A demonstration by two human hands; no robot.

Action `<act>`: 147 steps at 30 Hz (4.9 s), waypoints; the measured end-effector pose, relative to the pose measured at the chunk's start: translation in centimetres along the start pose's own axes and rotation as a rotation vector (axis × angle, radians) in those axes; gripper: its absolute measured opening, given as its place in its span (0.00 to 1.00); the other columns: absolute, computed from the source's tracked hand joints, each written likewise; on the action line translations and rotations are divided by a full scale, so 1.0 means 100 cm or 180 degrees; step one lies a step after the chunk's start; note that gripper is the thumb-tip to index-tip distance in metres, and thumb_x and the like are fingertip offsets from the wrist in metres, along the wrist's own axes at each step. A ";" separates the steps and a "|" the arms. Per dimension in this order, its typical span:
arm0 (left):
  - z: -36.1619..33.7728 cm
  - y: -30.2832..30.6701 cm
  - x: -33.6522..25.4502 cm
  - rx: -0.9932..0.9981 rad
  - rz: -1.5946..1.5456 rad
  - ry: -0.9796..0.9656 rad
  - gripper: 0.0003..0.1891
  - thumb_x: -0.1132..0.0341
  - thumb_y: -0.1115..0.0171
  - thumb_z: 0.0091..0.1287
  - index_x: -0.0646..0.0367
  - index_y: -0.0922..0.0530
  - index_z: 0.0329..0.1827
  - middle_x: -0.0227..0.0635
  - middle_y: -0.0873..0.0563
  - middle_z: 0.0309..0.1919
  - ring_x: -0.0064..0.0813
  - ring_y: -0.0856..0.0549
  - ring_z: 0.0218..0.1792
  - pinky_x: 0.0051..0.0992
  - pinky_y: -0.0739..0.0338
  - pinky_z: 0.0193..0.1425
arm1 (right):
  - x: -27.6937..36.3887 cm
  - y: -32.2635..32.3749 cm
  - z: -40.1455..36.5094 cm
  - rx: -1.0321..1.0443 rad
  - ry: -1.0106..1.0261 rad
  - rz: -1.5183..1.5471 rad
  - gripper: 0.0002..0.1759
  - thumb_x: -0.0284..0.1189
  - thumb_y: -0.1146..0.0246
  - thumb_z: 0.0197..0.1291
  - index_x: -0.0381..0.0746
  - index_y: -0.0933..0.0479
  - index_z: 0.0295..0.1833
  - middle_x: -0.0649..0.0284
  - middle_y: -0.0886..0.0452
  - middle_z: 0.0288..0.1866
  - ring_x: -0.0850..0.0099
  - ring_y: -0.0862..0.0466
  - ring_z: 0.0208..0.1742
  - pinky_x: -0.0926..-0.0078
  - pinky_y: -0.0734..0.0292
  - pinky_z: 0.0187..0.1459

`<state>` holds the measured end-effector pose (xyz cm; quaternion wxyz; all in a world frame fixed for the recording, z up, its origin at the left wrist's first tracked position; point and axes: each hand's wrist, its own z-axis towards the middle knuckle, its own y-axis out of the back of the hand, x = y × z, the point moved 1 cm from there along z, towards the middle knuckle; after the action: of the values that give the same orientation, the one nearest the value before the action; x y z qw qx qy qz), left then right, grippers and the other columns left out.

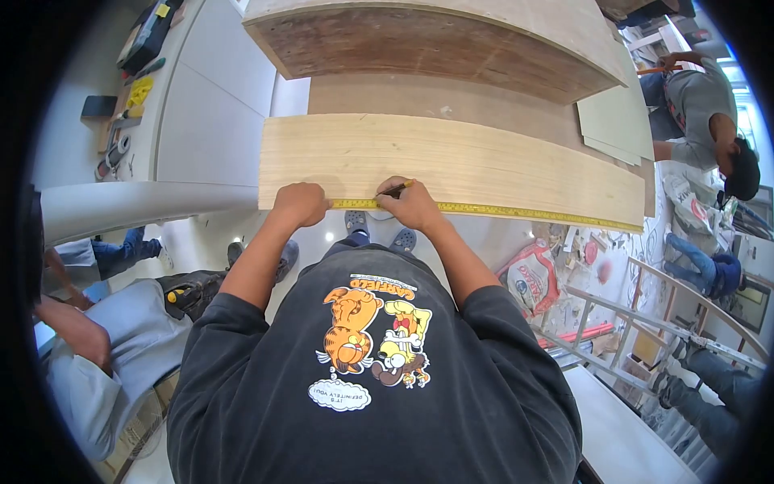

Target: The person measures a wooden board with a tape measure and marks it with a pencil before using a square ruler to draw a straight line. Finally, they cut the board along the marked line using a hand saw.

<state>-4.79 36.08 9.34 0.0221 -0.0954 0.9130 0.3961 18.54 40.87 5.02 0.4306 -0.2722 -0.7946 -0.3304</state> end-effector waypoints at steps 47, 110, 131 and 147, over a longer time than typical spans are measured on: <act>-0.001 0.000 0.003 -0.0025 -0.0084 -0.0080 0.21 0.52 0.42 0.70 0.64 0.14 0.43 0.50 0.11 0.42 0.48 0.13 0.47 0.42 0.20 0.52 | 0.013 -0.024 0.020 0.0175 0.0250 -0.0229 0.13 0.35 0.34 0.56 0.35 0.15 0.40 0.58 0.13 0.36 0.68 0.15 0.36 0.73 0.21 0.42; 0.021 0.019 0.008 0.0702 0.0045 -0.0275 0.21 0.51 0.43 0.70 0.60 0.14 0.48 0.46 0.12 0.47 0.44 0.13 0.50 0.40 0.20 0.53 | -0.123 0.163 -0.096 -0.4299 -0.2253 -0.0966 0.27 0.43 0.22 0.45 0.26 0.16 0.36 0.45 0.13 0.36 0.52 0.13 0.38 0.60 0.21 0.45; 0.030 0.011 0.014 0.0588 -0.0074 -0.0310 0.21 0.49 0.39 0.67 0.61 0.13 0.41 0.48 0.11 0.42 0.49 0.13 0.47 0.42 0.20 0.51 | -0.151 0.178 -0.102 -0.4066 -0.1920 -0.0470 0.30 0.42 0.20 0.43 0.23 0.17 0.37 0.44 0.13 0.36 0.55 0.13 0.37 0.62 0.21 0.45; 0.041 0.033 0.013 -0.0131 -0.0292 -0.0703 0.22 0.48 0.44 0.68 0.59 0.15 0.32 0.50 0.13 0.34 0.52 0.15 0.40 0.45 0.23 0.46 | -0.163 0.203 -0.064 -0.4787 -0.1432 0.0843 0.21 0.30 0.29 0.53 0.28 0.20 0.48 0.51 0.13 0.36 0.62 0.13 0.37 0.66 0.20 0.41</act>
<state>-6.81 41.04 8.78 0.1387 -0.0931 0.8913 0.4215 44.19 46.47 -0.54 -0.0037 -0.6422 -0.3875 -0.6613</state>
